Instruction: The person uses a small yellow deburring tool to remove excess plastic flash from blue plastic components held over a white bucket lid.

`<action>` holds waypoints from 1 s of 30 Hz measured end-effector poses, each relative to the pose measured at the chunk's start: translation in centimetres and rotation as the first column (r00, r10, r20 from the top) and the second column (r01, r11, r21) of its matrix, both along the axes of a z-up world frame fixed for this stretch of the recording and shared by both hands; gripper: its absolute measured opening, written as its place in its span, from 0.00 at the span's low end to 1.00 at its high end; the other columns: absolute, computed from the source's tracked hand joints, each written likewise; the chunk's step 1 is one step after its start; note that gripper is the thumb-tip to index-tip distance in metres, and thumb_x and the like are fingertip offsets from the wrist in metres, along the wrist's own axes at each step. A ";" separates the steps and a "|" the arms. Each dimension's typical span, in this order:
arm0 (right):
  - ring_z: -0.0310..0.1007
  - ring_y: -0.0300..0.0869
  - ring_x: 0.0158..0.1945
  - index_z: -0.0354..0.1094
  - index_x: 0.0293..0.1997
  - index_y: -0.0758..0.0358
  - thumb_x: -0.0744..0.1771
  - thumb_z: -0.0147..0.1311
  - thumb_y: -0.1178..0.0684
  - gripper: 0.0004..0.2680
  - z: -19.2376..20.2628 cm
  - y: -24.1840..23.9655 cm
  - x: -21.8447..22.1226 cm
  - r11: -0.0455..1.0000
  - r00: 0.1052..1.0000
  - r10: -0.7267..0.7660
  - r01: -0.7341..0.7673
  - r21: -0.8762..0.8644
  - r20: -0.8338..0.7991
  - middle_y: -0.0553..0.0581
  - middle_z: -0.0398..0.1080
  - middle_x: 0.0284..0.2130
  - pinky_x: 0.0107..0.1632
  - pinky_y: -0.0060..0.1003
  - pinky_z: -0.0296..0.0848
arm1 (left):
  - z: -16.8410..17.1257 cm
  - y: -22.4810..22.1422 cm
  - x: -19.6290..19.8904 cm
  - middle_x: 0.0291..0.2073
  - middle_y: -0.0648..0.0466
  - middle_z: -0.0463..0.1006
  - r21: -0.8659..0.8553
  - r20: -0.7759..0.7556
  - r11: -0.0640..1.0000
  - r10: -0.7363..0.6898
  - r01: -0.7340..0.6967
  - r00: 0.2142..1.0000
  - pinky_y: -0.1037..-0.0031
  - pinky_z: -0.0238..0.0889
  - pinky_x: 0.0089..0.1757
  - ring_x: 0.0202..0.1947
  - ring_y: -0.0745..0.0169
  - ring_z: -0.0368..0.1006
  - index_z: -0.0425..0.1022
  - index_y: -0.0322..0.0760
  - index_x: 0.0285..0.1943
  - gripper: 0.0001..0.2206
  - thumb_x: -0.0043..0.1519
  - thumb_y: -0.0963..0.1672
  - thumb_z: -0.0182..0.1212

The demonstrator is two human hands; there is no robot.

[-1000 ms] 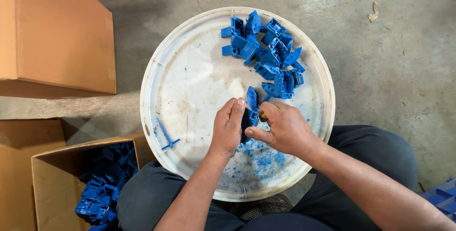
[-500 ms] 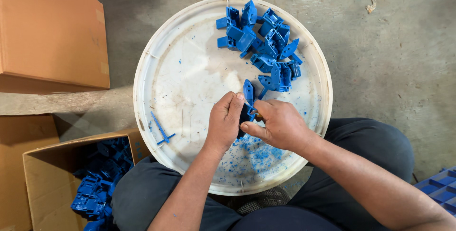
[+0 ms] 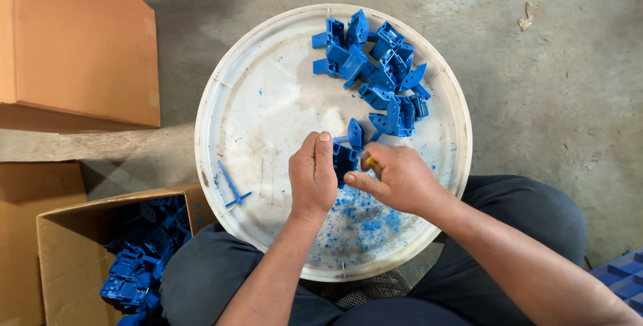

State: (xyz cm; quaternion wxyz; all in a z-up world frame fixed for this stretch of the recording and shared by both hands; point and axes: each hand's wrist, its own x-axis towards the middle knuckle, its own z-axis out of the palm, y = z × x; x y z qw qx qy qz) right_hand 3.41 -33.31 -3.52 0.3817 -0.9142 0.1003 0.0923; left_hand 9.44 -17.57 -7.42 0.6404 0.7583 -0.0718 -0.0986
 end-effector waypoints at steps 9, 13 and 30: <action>0.77 0.58 0.38 0.71 0.39 0.66 0.61 0.64 0.35 0.21 -1.0 0.2 -0.1 0.965 0.984 0.131 -0.098 -0.242 0.124 0.61 0.76 0.32 0.37 0.51 0.73 | 0.4 -0.2 -0.6 0.16 0.51 0.68 0.060 0.048 0.998 -0.035 0.032 0.998 0.68 0.58 0.25 0.18 0.62 0.64 0.66 0.34 0.30 0.17 0.71 0.47 0.48; 0.76 0.59 0.35 0.69 0.38 0.66 0.62 0.62 0.35 0.20 -1.0 0.3 -0.4 0.958 0.975 0.150 -0.103 -0.266 0.165 0.62 0.75 0.29 0.35 0.52 0.72 | 0.7 -0.4 -0.7 0.15 0.51 0.69 0.063 0.020 0.997 -0.051 0.050 0.998 0.68 0.58 0.24 0.16 0.62 0.64 0.67 0.34 0.29 0.16 0.71 0.46 0.49; 0.72 0.61 0.29 0.68 0.26 0.64 0.64 0.61 0.38 0.17 -1.3 0.9 -0.6 0.976 0.984 0.149 -0.132 -0.171 0.093 0.63 0.72 0.22 0.31 0.55 0.66 | -1.1 -0.6 -0.5 0.17 0.56 0.64 -0.021 -0.050 0.999 0.045 -0.046 0.998 0.73 0.55 0.25 0.21 0.71 0.57 0.65 0.35 0.29 0.18 0.72 0.48 0.51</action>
